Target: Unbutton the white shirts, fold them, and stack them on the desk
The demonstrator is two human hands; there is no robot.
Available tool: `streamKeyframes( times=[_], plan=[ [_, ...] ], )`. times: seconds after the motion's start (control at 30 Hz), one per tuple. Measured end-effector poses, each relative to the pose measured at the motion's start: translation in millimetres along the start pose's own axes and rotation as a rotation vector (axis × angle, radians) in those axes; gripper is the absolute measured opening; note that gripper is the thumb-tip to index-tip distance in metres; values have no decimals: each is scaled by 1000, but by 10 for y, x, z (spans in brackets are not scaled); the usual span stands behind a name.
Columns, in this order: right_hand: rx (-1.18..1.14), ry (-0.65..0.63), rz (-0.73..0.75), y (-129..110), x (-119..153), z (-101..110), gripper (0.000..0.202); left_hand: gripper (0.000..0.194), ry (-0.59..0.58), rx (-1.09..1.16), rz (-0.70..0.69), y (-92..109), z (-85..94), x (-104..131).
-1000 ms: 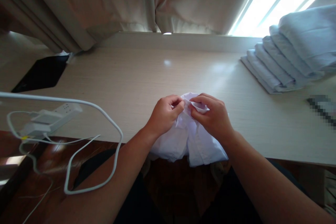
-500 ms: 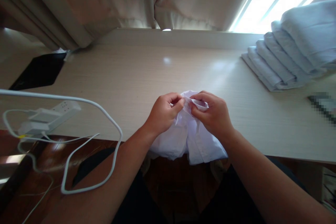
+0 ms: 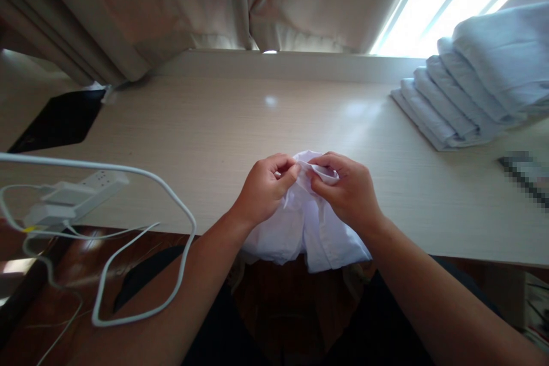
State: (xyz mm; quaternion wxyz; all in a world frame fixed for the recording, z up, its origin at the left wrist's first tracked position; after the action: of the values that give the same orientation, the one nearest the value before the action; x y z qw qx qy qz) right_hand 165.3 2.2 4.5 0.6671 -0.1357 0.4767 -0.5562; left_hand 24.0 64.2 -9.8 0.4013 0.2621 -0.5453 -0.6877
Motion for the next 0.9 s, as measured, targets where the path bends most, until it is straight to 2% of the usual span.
streamKeyframes(
  times=[0.27,0.53,0.9],
  plan=[
    [-52,0,-53,63,11,-8,13,24,5,8,0,19,-7,2],
    [-26,22,-23,47,0,-5,13,24,11,-4,-10,23,-15,-8],
    [-91,50,-23,77,-43,51,18,22,54,20,23,164,-42,-6]
  ],
)
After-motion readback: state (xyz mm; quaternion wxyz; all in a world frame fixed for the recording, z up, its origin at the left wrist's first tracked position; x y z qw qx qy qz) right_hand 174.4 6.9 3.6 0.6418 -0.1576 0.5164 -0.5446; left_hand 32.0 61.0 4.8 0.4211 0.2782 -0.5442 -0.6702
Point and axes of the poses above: each hand's wrist, its own x-axis away from the middle knuckle, its own z-axis out of the back of the hand, y = z × x, the point moved 6 cm from there along -x, towards the middle knuckle, and after that the axes turned 11 degrees about z, right-handed, at the moved point
